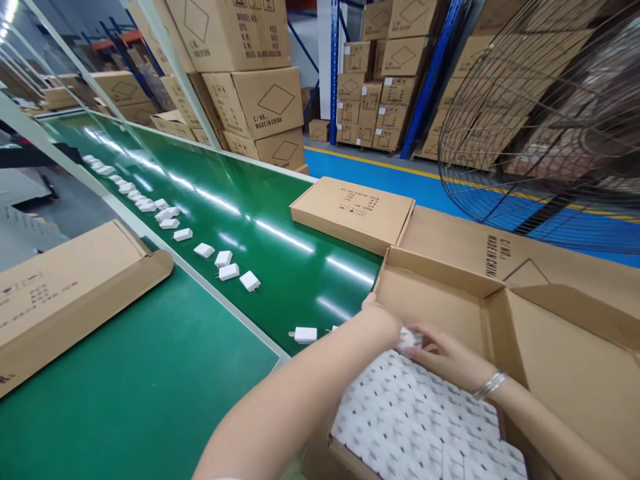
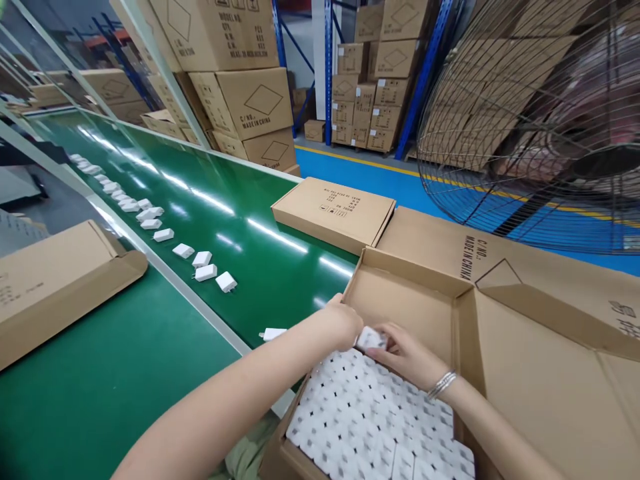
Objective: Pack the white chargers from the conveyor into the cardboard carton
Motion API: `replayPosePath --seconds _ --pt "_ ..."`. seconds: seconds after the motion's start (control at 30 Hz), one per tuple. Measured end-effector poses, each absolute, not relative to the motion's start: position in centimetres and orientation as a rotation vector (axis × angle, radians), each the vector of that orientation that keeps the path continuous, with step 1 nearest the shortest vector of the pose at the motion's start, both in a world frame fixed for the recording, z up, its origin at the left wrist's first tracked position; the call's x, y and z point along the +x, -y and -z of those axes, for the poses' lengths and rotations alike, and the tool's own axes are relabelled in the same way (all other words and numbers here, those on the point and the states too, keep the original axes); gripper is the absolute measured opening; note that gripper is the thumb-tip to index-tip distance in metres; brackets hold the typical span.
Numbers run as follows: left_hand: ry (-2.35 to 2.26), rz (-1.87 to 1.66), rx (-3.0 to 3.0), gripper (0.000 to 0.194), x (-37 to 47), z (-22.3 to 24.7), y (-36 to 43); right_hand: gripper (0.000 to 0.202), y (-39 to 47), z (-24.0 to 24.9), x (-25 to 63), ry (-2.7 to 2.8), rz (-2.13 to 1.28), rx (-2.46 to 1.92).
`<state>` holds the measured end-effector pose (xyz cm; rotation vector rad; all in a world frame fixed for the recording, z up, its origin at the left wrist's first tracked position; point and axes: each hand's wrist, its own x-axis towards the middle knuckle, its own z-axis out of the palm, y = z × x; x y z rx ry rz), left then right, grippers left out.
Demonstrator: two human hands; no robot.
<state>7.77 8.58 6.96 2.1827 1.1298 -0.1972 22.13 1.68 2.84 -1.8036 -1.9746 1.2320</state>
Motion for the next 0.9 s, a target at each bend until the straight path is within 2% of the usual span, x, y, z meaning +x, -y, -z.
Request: replayPosePath --seconds 0.13,0.2,0.27,0.33,0.43,0.5,0.6,0.73,0.8,0.9 --pt "-0.974 0.476 2.304 0.011 7.2 -6.9 -9.5 0.050 -1.6 -2.9 20.9 2.011 -1.398 -1.689" --pt "-0.886 0.423 2.388 0.025 5.3 -8.0 -9.5 0.051 -1.8 -3.2 21.0 2.025 -1.395 -1.729" --pt "-0.877 0.148 2.468 0.041 2.1 -8.8 -8.9 0.051 -2.3 -3.7 21.3 2.115 -1.221 -1.810" --pt "-1.046 -0.099 2.534 0.045 -1.6 -8.8 -7.8 0.048 -2.9 -4.6 20.8 2.237 -0.872 -1.850" --pt "-1.410 0.169 2.516 0.032 -5.9 -6.6 -5.3 0.038 -4.0 -6.2 17.6 2.472 -0.465 -1.727" --pt "-1.451 0.279 2.491 0.029 -7.1 -4.4 -3.8 0.033 -4.8 -6.9 13.9 2.695 -0.401 -1.684" --pt "-1.486 0.184 2.465 0.022 -7.5 -1.9 -2.1 0.036 -5.8 -6.0 8.4 2.884 -0.492 -1.801" --pt "-1.443 -0.384 2.176 0.029 -9.1 -2.1 0.4 0.052 -7.3 -3.2 5.1 2.875 -0.719 -1.976" --pt "-1.329 -0.676 1.936 0.032 -10.2 -2.9 1.8 0.051 -8.0 -2.8 5.2 2.832 -0.848 -1.936" --pt "-1.250 -0.911 1.687 0.029 -11.0 -4.1 3.5 0.045 -7.9 -3.8 6.9 2.746 -1.071 -1.718"
